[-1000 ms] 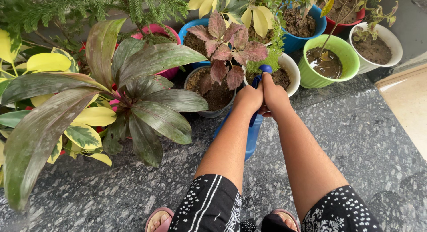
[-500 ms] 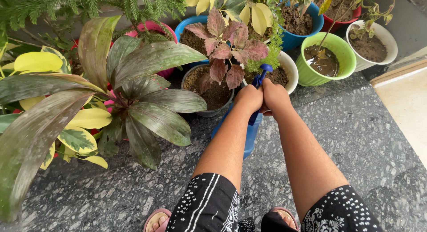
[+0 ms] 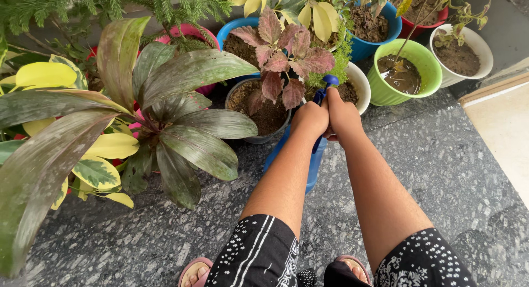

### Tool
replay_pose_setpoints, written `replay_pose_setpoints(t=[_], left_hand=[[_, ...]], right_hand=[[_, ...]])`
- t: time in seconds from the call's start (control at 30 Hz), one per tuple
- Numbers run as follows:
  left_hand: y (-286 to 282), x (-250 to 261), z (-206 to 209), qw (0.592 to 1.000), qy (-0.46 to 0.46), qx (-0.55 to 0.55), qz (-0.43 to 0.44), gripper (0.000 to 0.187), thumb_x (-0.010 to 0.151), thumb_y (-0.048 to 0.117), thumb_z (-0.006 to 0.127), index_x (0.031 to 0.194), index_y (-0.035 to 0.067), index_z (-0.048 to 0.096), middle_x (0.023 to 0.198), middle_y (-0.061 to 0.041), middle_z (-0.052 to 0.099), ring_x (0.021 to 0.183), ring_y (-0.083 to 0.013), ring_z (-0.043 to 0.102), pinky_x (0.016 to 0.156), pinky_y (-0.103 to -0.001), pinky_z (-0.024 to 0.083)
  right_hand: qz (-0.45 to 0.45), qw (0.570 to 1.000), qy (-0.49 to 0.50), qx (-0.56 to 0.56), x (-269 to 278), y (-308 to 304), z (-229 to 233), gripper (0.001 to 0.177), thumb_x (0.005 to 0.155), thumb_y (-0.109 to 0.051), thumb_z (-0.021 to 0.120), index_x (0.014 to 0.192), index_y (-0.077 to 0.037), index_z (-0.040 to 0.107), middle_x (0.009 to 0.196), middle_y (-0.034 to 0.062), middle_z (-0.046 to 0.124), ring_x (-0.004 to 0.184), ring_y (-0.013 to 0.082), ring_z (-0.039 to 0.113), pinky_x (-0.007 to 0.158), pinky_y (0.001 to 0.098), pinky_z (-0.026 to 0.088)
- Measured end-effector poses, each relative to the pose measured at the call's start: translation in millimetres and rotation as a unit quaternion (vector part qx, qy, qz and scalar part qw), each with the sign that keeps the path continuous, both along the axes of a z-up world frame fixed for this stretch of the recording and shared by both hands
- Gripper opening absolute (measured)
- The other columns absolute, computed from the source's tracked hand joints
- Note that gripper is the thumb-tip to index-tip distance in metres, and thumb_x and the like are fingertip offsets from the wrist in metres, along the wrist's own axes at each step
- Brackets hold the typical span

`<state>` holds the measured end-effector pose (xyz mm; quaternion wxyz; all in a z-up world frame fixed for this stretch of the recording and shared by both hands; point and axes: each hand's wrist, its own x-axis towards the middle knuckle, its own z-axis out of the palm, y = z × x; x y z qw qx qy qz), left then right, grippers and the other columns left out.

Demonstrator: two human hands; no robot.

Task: The person uses a blue spray bottle to water several potted plants arranged on a tiled floor. They systematically move from one plant to the next, spraying water onto the soil and leaves.

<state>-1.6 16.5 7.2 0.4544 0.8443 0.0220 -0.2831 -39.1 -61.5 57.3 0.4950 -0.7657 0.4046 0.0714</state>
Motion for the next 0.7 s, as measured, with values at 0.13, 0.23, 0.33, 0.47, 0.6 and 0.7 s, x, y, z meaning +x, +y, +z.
replay_pose_setpoints(t=[0.13,0.23,0.33,0.47,0.6,0.7], left_hand=[[2,4,-8,1.0,-0.006,-0.003,-0.011,0.075,0.096,0.062,0.038,0.11,-0.003,0.075,0.11,-0.025,0.074,0.102,-0.0387,0.073,0.087,-0.049,0.056],[3,6,-11,1.0,-0.012,-0.004,-0.013,0.075,0.095,0.062,0.04,0.109,-0.002,0.075,0.11,-0.025,0.075,0.102,-0.0386,0.074,0.087,-0.048,0.057],[6,4,-6,1.0,-0.012,0.002,0.001,0.079,0.094,0.067,0.039,0.108,-0.001,0.076,0.109,-0.025,0.076,0.104,-0.0378,0.073,0.089,-0.047,0.056],[9,5,0,1.0,0.001,-0.001,0.013,0.086,0.093,0.072,0.035,0.107,-0.001,0.077,0.107,-0.024,0.078,0.106,-0.0357,0.074,0.091,-0.045,0.056],[5,8,-7,1.0,-0.01,0.013,0.005,0.085,0.094,0.072,0.033,0.112,0.0,0.075,0.111,-0.026,0.074,0.11,-0.0387,0.071,0.094,-0.047,0.055],[5,11,-13,1.0,-0.017,0.013,-0.007,0.085,0.095,0.071,0.031,0.112,-0.001,0.075,0.111,-0.026,0.074,0.11,-0.0397,0.071,0.095,-0.047,0.054]], right_hand=[[0.011,1.0,-0.003,-0.002,2,-1,-6,0.067,0.09,-0.059,0.044,0.089,0.003,0.069,0.069,0.0169,0.068,0.057,0.0299,0.069,0.056,0.0445,0.058],[0.01,1.0,-0.009,0.006,3,-1,-11,0.066,0.091,-0.057,0.045,0.088,0.005,0.068,0.068,0.0189,0.067,0.056,0.0309,0.068,0.056,0.0453,0.058],[0.004,1.0,-0.023,0.002,4,2,-10,0.074,0.09,-0.065,0.045,0.086,0.006,0.068,0.068,0.0181,0.067,0.056,0.0301,0.068,0.056,0.0444,0.058],[-0.012,0.999,-0.037,-0.007,7,5,-7,0.08,0.088,-0.07,0.049,0.084,0.008,0.068,0.067,0.0181,0.067,0.055,0.0301,0.068,0.056,0.0438,0.058],[-0.014,0.999,-0.045,-0.013,8,4,-11,0.08,0.088,-0.069,0.05,0.081,0.009,0.067,0.066,0.0187,0.067,0.054,0.0302,0.068,0.054,0.0431,0.058],[-0.007,0.998,-0.049,-0.026,10,3,-15,0.078,0.089,-0.067,0.051,0.078,0.009,0.067,0.064,0.0184,0.066,0.053,0.0296,0.068,0.053,0.0422,0.058]])
